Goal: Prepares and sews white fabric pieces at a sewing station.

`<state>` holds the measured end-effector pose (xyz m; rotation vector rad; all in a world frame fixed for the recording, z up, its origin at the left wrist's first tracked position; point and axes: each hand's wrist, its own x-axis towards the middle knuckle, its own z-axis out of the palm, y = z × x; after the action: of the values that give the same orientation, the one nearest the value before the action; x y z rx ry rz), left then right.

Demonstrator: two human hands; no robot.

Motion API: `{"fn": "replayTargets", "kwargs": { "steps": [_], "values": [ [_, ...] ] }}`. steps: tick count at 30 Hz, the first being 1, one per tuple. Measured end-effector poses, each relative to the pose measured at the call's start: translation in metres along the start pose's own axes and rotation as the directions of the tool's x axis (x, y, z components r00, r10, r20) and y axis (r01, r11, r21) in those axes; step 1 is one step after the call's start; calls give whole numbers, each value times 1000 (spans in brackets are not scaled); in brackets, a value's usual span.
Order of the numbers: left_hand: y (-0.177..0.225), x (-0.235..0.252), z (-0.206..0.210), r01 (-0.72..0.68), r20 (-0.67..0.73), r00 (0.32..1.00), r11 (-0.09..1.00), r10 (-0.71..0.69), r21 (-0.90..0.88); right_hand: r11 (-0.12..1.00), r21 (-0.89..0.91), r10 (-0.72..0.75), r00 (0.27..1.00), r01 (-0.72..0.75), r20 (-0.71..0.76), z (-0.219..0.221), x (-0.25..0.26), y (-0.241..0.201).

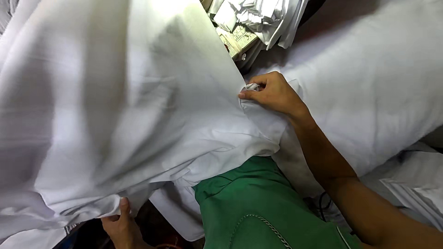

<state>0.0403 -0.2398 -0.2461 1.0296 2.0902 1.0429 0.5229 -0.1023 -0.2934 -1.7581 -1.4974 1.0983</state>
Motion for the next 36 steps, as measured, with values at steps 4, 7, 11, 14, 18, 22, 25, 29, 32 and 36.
{"fn": "replayTargets", "kwargs": {
  "steps": [4, 7, 11, 14, 18, 22, 25, 29, 32, 36],
  "values": [
    [16, -7, -20, -35, 58, 997, 993, 42, -115, 988, 138, -74, 997, 68, 35, -5, -1, 4],
    [19, -4, -39, -87, 102, 988, 961, 117, -261, 982, 182, -48, 999, 49, -8, -1, -5, 3],
    [33, 3, -53, -146, 129, 972, 934, 197, -327, 978, 197, -53, 996, 65, -69, 6, -7, 0],
    [53, 6, -58, -177, 119, 966, 923, 229, -341, 975, 211, -54, 996, 69, -72, 6, -6, -2],
    [58, 20, -73, -221, 124, 954, 921, 272, -320, 972, 228, -50, 997, 63, -62, 5, -3, -2],
    [40, 39, -88, -207, 135, 957, 932, 256, -297, 969, 242, -35, 998, 48, -56, 8, 1, 1],
    [35, 37, -78, -157, 107, 974, 935, 200, -317, 962, 266, -50, 997, 62, -53, 12, 3, 7],
    [59, 7, -44, -25, 95, 993, 922, 67, -386, 953, 291, -68, 995, 85, -68, 17, 0, 12],
    [72, -3, -32, -25, 130, 988, 923, 81, -384, 944, 315, -77, 994, 98, -80, 17, -6, 8],
    [45, 10, -62, -58, 256, 962, 987, 95, -150, 946, 303, -86, 991, 112, -98, 14, -12, 5]
  ]
}}
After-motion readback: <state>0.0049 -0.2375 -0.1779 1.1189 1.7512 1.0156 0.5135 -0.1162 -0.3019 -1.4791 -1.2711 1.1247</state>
